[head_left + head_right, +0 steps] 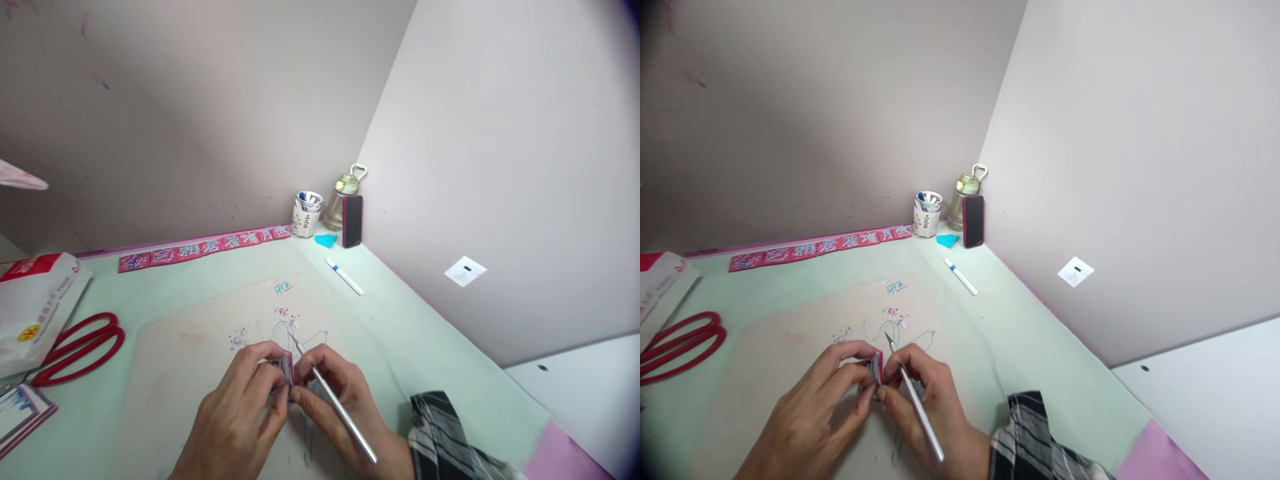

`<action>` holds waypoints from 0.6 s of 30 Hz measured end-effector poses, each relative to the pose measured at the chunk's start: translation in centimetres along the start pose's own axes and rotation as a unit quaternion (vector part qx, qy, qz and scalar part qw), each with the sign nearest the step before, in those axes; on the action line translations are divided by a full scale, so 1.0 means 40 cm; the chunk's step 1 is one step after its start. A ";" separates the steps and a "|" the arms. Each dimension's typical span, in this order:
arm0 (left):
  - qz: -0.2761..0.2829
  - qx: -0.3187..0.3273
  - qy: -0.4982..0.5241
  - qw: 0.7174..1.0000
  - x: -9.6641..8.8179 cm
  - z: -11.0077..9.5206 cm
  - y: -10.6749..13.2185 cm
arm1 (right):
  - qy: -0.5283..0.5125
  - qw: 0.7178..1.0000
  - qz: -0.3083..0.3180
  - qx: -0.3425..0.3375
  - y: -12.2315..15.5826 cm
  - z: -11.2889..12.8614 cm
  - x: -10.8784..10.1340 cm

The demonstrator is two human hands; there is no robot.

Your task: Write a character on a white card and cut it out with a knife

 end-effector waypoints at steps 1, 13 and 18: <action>0.001 -0.004 -0.009 1.000 0.002 0.001 0.002 | -0.003 1.000 0.001 0.000 0.000 0.001 0.000; 0.008 -0.060 -0.009 0.998 0.006 0.024 0.011 | -0.112 0.993 0.017 0.029 -0.015 0.007 0.006; -0.004 -0.066 -0.014 0.998 0.006 0.026 0.016 | -0.120 0.992 0.019 0.028 -0.017 0.006 0.006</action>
Point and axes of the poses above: each hand's wrist, its own y-axis away from the middle knuckle, its own x-axis out of the palm, z = x × y, the point moved 4 cm from there along -y, towards the middle knuckle, and after that the axes turned 13 degrees about x, right-handed, at the moved point
